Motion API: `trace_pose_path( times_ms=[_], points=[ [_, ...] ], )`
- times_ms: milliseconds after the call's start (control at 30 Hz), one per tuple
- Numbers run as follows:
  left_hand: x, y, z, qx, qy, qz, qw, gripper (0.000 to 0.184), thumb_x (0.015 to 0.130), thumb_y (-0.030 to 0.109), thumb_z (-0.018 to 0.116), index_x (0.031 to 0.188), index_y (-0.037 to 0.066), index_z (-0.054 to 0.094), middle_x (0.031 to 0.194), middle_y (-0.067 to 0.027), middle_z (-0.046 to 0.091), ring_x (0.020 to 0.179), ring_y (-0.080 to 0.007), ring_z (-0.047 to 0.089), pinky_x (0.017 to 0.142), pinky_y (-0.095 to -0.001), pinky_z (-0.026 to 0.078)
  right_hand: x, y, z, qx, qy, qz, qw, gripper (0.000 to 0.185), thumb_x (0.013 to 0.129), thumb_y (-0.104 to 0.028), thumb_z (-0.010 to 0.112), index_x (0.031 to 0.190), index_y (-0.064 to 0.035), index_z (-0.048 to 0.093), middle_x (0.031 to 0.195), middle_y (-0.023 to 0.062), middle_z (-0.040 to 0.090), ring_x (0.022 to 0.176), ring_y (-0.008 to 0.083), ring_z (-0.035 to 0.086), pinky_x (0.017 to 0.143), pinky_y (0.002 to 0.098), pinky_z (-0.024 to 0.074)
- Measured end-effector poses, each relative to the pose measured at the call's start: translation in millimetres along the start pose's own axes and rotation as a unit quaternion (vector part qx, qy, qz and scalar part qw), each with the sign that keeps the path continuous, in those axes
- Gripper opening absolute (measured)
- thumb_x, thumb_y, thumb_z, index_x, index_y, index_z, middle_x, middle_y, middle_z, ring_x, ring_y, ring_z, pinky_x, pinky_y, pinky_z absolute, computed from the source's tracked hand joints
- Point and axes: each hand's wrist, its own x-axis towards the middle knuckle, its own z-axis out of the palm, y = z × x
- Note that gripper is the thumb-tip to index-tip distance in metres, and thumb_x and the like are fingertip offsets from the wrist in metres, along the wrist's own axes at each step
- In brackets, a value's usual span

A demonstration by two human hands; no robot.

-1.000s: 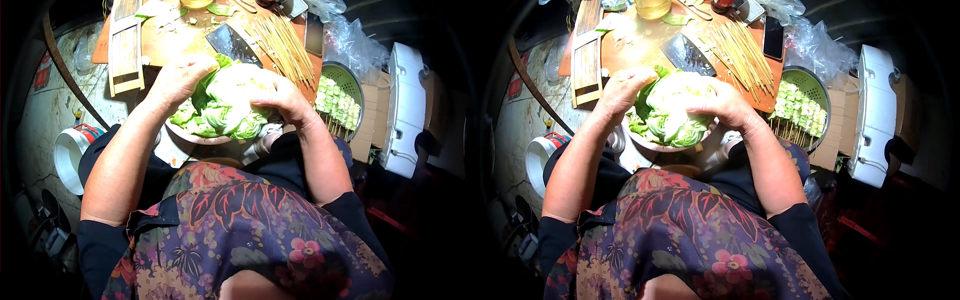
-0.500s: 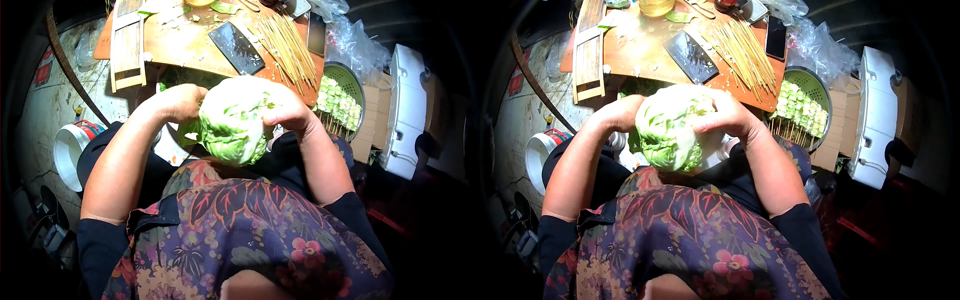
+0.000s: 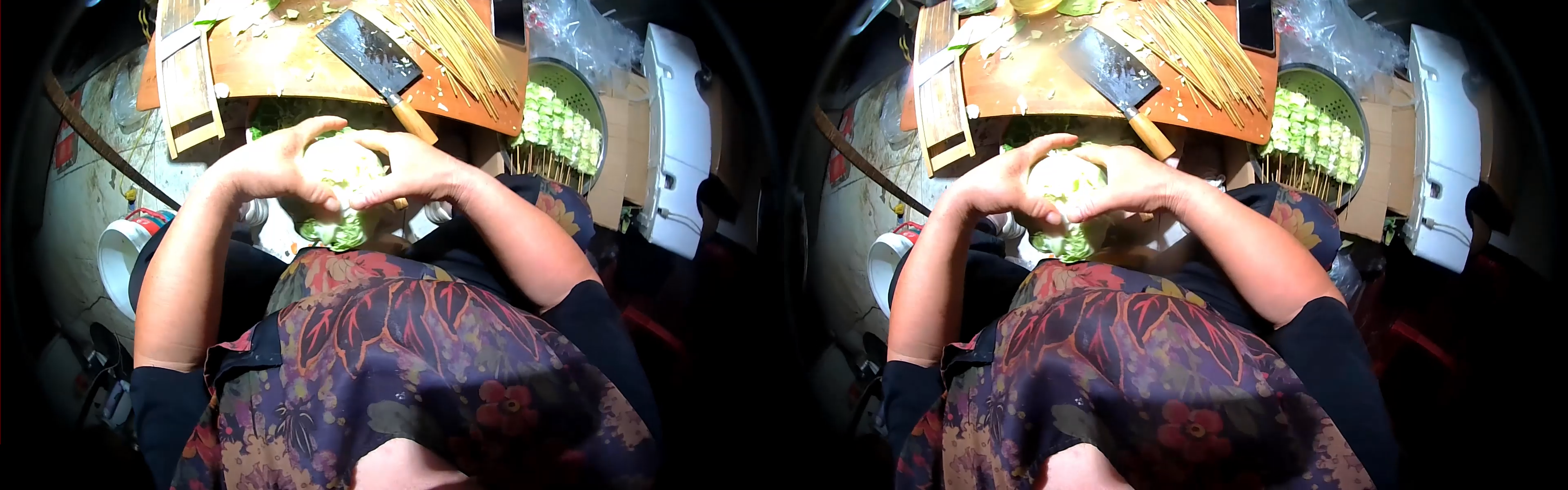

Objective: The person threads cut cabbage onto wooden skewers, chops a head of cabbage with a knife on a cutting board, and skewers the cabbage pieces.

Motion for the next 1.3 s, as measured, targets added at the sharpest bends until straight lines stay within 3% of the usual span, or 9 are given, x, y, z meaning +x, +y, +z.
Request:
trace_pose_path(
  times_ms=[133,300,467,567,733,867,967,1200,1300],
  points=[
    [-7.3,3.4,-21.2,-0.027,-0.035,0.065,0.997,0.117,0.048,0.017,0.092,0.145,0.008,0.028,0.125,-0.0101,0.056,0.117,-0.0196,0.05,0.101,-0.0322,0.039,-3.1,-5.8,-8.8,0.205,-0.099,0.039,0.973,0.074,0.069,-0.036,0.08,0.128,-0.0028,0.052,0.113,0.0097,0.062,0.101,0.0147,0.058,0.084,0.0283,0.0477],
    [-21.2,15.5,-46.3,0.045,0.0,0.12,0.992,0.122,0.04,0.04,0.095,0.139,-0.002,0.036,0.13,-0.0136,0.052,0.12,-0.0208,0.05,0.104,-0.0342,0.036,3.0,1.0,-16.1,0.251,-0.017,0.094,0.963,0.044,0.085,-0.034,0.067,0.107,0.004,0.063,0.097,0.0092,0.065,0.084,0.0112,0.063,0.069,0.0223,0.0537],
    [-29.8,16.2,-51.1,-0.099,0.031,0.133,0.986,0.115,0.039,0.025,0.094,0.136,-0.003,0.041,0.131,-0.0148,0.051,0.121,-0.0225,0.049,0.105,-0.036,0.036,8.8,8.4,-9.2,0.201,-0.01,0.174,0.964,0.061,0.082,-0.052,0.065,0.106,0.0043,0.061,0.095,0.0117,0.064,0.08,0.0145,0.064,0.064,0.0255,0.0537],
    [-26.5,9.5,-52.4,-0.107,0.078,0.176,0.975,0.126,0.037,0.029,0.096,0.139,-0.006,0.031,0.129,-0.0178,0.053,0.121,-0.0265,0.051,0.105,-0.0374,0.037,0.8,-4.7,-9.1,0.289,-0.035,0.12,0.949,0.07,0.084,-0.055,0.057,0.128,-0.0009,0.049,0.119,0.0224,0.054,0.093,0.0256,0.063,0.072,0.0363,0.0551],
    [-17.4,23.0,-39.6,-0.127,0.12,0.196,0.965,0.123,0.036,0.031,0.096,0.139,-0.001,0.037,0.139,-0.0135,0.044,0.128,-0.0238,0.042,0.108,-0.0388,0.033,3.6,-2.9,-6.2,0.478,-0.079,0.025,0.875,0.056,0.098,-0.047,0.035,0.136,-0.0066,0.041,0.125,0.0129,0.055,0.105,0.0258,0.061,0.08,0.0428,0.0551],
    [-8.3,34.2,-30.8,-0.044,0.142,0.181,0.972,0.123,0.035,0.027,0.095,0.141,0.004,0.037,0.139,-0.0138,0.045,0.13,-0.0246,0.04,0.11,-0.0373,0.029,5.1,-4.0,-3.7,0.49,-0.011,-0.017,0.872,0.053,0.099,-0.04,0.036,0.139,-0.0042,0.037,0.131,0.0141,0.051,0.115,0.0251,0.056,0.092,0.0421,0.05],
    [1.3,28.7,-31.3,0.056,0.141,0.213,0.965,0.137,0.036,0.034,0.096,0.146,0.0,0.021,0.149,-0.0163,0.029,0.136,-0.0255,0.031,0.112,-0.0378,0.025,6.8,0.9,-1.3,0.561,0.01,-0.1,0.822,0.052,0.099,-0.034,0.039,0.139,0.0004,0.036,0.133,0.0147,0.05,0.119,0.0238,0.052,0.104,0.0379,0.0395],
    [5.8,35.1,-15.1,0.065,0.173,0.185,0.965,0.14,0.037,0.037,0.095,0.147,0.001,0.017,0.15,-0.0168,0.026,0.138,-0.0271,0.026,0.113,-0.0377,0.021,8.3,7.2,-11.2,0.541,0.048,-0.111,0.832,0.049,0.098,-0.031,0.039,0.136,0.0008,0.041,0.13,0.0139,0.054,0.118,0.0216,0.053,0.103,0.0356,0.0402],
    [5.3,33.9,-15.8,0.05,0.153,0.232,0.959,0.131,0.042,0.025,0.094,0.148,0.004,0.019,0.144,-0.0164,0.034,0.136,-0.0266,0.029,0.112,-0.0372,0.025,4.8,-1.9,-14.4,0.524,0.071,-0.113,0.841,0.048,0.098,-0.032,0.038,0.132,0.0011,0.046,0.128,0.0132,0.055,0.117,0.0206,0.054,0.103,0.0343,0.0405]
  ],
)
